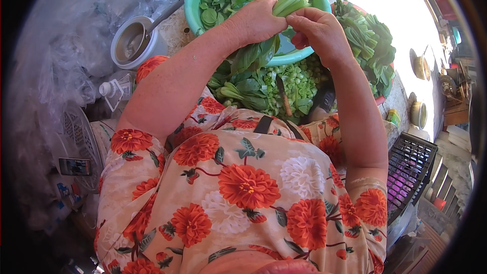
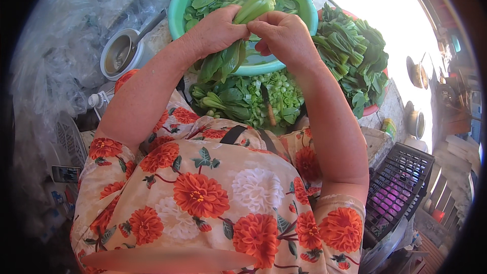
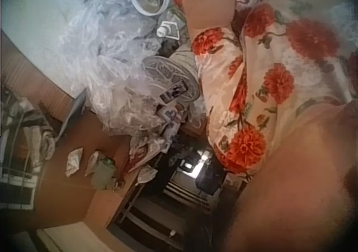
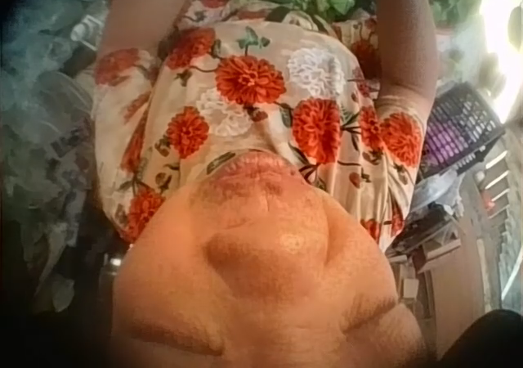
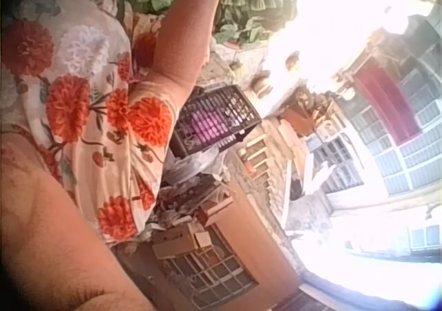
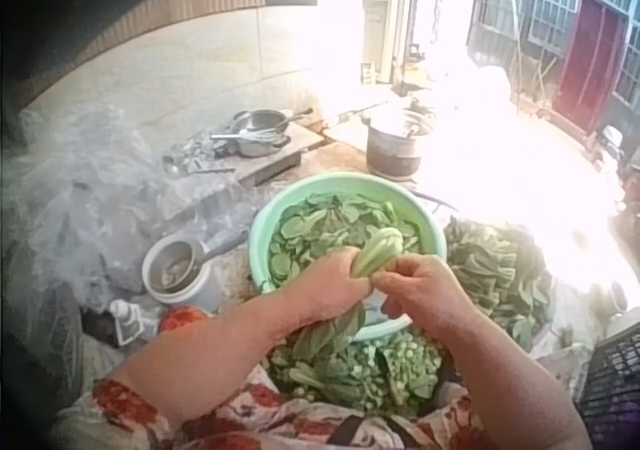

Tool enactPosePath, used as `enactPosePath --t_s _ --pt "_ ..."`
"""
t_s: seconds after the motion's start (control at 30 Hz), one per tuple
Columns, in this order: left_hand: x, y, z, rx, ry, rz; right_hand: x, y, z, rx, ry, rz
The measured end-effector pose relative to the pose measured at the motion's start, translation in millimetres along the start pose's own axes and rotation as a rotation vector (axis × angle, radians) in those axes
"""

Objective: Washing and preparing leafy green vegetables in a green plastic basin.

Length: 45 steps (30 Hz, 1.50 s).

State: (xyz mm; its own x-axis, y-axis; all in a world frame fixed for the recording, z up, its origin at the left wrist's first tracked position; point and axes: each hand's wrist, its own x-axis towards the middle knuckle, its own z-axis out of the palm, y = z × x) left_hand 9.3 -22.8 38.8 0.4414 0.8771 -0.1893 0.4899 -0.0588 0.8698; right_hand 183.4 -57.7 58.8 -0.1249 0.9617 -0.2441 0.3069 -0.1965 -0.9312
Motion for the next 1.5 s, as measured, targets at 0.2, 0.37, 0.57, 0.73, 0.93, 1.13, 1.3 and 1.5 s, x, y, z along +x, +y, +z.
enactPosePath --t_s 0.2,0.37,0.57,0.73,0.93,1.13,1.3,1.5 --pt "-1.0 -0.8 5.5 0.101 -0.056 -0.009 2.3 8.0 0.7 0.004 -0.008 -0.004" --pt "-2.0 -3.6 8.1 0.175 -0.066 0.033 4.6 15.8 3.1 -0.002 -0.012 0.012" --pt "2.0 -13.8 11.6 0.313 -0.051 0.018 4.4 21.0 10.3 -0.051 -0.012 0.052" --pt "-4.9 -10.7 9.8 0.343 -0.059 -0.016 3.2 22.3 12.9 -0.059 -0.025 0.076" --pt "-5.3 -13.2 8.7 0.376 -0.060 -0.020 5.8 25.6 14.1 -0.004 -0.033 0.050" --pt "-4.2 -14.1 8.2 0.391 -0.055 -0.003 6.2 25.8 13.5 0.006 -0.033 0.053" --pt "-6.4 -11.0 6.5 0.385 -0.065 -0.027 3.4 20.5 15.8 -0.026 -0.033 0.062" --pt "-3.7 -14.5 6.5 0.382 -0.051 -0.005 5.9 21.1 14.9 -0.030 -0.026 0.069"
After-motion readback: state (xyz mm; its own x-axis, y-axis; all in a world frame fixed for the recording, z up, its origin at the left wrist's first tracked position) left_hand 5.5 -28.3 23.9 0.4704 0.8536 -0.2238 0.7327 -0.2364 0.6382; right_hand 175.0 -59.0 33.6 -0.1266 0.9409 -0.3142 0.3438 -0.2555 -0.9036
